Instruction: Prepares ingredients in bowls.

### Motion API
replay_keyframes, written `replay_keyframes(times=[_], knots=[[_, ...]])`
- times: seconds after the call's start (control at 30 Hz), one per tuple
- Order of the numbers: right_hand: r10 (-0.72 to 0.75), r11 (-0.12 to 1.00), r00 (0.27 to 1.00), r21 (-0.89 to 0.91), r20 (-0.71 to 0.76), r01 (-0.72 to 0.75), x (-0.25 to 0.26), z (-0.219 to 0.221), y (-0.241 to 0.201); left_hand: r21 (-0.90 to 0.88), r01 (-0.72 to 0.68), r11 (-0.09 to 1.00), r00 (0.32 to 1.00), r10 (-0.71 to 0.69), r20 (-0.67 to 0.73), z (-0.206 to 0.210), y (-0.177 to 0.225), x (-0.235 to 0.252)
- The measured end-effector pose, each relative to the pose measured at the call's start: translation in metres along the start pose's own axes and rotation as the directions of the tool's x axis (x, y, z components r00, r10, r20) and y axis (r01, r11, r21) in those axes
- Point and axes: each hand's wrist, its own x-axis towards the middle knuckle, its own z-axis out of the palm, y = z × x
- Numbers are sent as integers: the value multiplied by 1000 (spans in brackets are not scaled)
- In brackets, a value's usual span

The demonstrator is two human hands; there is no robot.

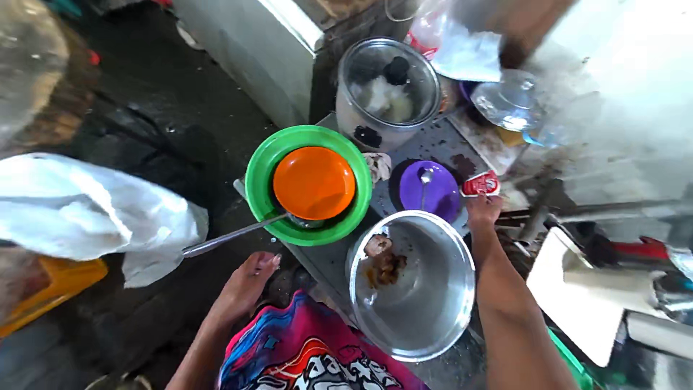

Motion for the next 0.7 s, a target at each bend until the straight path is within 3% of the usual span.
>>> replay_keyframes(times=[0.07, 0.13, 0.2, 0.27, 0.33, 0.37, 0.43, 0.5, 0.53, 0.63, 0.7], knots=[[-23, 999, 999, 24, 22, 23, 4, 3, 8, -26, 19, 999, 1000, -19, -12, 5, -2, -3], [-21, 998, 999, 52, 29, 20, 4, 4, 4, -63, 26, 998, 993, -33, -110, 9, -5, -4], [3, 1000, 1000, 17, 31, -3, -3, 1, -4, -193, -14, 981, 968, -36, -249, 10, 0, -2], [77, 993, 995, -96, 58, -71, -19, -10, -22, -385, -139, 912, 920, -25, -392, 9, 10, 6], [153, 957, 981, -265, 119, -117, -42, -24, -51, -417, -337, 844, 825, 51, -562, 6, 18, 19], [114, 944, 982, -326, 153, -59, -57, -30, -72, -361, -444, 820, 762, 134, -633, 3, 23, 24], [-114, 904, 951, -367, 289, 220, -94, -36, -125, -138, -648, 749, 598, 388, -701, -3, 36, 27], [-325, 775, 795, -337, 513, 534, -143, -24, -183, 119, -754, 646, 426, 620, -659, -13, 58, 20], [-363, 707, 687, -294, 630, 643, -170, -9, -209, 215, -755, 620, 379, 680, -628, -18, 71, 14], [-269, 510, 378, -202, 886, 836, -248, 57, -254, 323, -712, 624, 365, 721, -589, -35, 105, 6], [-178, 264, 219, -168, 959, 950, -285, 108, -251, 271, -718, 641, 389, 693, -607, -44, 115, -1]])
